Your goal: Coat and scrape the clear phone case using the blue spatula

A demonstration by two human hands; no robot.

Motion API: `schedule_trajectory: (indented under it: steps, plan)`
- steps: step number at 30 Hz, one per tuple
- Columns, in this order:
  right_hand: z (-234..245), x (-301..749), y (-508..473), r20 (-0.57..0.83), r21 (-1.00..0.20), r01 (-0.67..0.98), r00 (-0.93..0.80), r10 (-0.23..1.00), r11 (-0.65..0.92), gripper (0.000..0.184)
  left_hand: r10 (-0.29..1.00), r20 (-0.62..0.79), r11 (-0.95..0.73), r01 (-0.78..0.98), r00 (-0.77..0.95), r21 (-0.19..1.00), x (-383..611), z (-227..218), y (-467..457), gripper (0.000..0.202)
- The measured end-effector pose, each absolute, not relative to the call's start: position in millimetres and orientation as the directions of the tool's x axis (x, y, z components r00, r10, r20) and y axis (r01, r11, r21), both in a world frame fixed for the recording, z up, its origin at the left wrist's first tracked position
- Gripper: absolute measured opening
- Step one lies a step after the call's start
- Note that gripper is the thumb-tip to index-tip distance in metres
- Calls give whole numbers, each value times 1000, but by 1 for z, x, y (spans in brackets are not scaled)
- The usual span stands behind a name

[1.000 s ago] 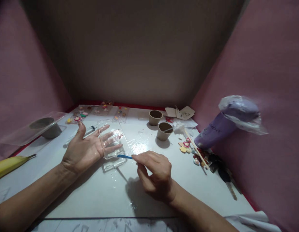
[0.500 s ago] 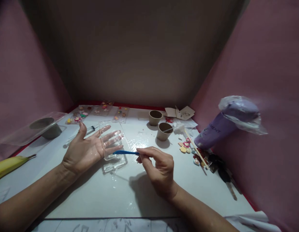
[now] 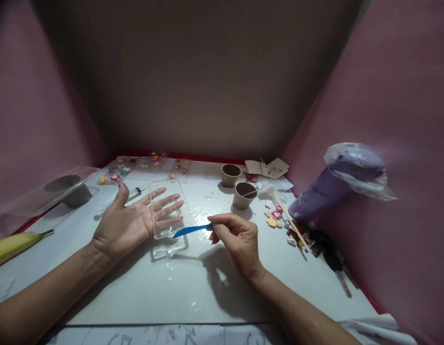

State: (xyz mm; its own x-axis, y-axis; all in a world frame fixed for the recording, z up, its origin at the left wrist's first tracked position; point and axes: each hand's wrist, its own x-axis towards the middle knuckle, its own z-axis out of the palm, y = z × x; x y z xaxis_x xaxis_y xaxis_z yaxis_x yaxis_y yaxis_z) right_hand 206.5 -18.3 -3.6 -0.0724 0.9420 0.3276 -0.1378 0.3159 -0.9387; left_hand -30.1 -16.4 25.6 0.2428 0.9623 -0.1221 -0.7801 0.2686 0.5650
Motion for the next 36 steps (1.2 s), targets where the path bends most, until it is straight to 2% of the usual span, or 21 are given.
schedule_trajectory:
  steps: [8, 14, 23, 29, 32, 36]
  plan:
    - [-6, 205, -15, 255, -950, -200, -57, 965, 239, 12, 957, -147, 288, -761, 250, 581, -29, 28, -15, 81]
    - [-6, 206, -14, 268, -938, -232, -19, 963, 257, 13, 954, -163, 297, -750, 250, 591, -30, 28, -17, 80]
    - [-8, 205, -18, 278, -944, -210, -99, 955, 253, 11, 954, -170, 298, -767, 245, 568, -29, 27, -15, 82]
    - [-12, 202, -16, 297, -934, -225, -52, 953, 279, 13, 952, -153, 305, -753, 267, 584, -31, 25, -16, 82]
    - [-10, 203, -15, 296, -928, -250, -38, 954, 278, 13, 949, -165, 315, -763, 269, 565, -32, 24, -16, 83]
    - [-7, 204, -16, 252, -940, -265, -109, 961, 217, 11, 947, -209, 319, -789, 243, 525, -29, 26, -15, 86]
